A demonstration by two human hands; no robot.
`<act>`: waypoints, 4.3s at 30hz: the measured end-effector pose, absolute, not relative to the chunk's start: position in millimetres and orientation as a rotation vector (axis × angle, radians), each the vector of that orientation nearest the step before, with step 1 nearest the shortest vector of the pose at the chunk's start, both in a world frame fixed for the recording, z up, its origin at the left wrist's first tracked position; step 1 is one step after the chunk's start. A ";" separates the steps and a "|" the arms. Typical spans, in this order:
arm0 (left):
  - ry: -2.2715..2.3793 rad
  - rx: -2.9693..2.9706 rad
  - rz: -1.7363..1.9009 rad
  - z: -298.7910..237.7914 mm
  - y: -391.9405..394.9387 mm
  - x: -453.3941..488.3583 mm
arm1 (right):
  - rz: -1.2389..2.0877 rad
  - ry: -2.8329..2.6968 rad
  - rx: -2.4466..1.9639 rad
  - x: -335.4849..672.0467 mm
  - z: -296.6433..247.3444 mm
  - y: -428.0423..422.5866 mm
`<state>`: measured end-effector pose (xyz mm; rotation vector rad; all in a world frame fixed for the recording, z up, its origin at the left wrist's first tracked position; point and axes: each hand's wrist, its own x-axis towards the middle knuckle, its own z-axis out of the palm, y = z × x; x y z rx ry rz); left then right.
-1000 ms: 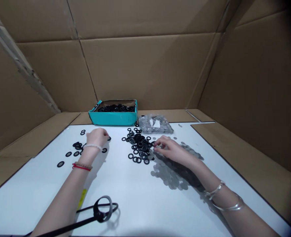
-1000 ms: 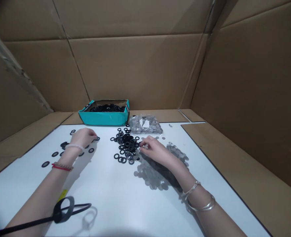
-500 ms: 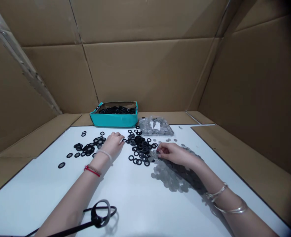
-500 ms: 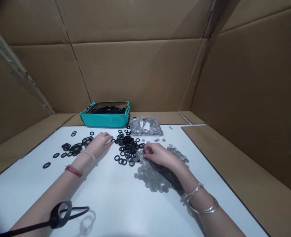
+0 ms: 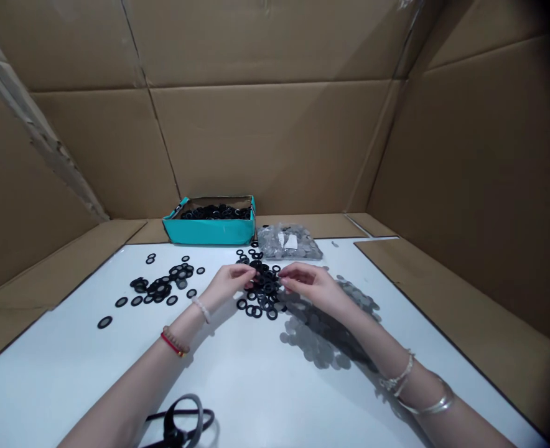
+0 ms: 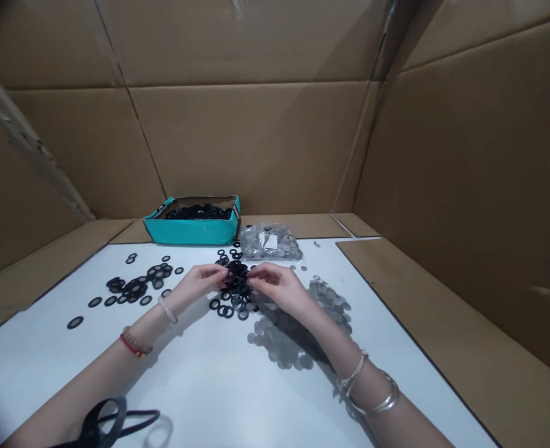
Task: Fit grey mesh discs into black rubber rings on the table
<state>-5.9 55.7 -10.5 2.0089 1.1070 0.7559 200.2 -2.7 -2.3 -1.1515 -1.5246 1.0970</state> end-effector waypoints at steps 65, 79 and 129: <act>0.872 1.589 0.785 5.8 19.0 17.4 | 1.272 -1.273 -1.030 179.8 -12.9 -14.3; 0.926 1.897 0.858 2.6 15.3 19.9 | 1.158 -1.316 -1.119 177.8 -9.8 -15.8; 0.869 1.471 1.067 7.1 8.1 27.6 | 0.990 -1.490 -1.045 176.8 -9.1 -18.2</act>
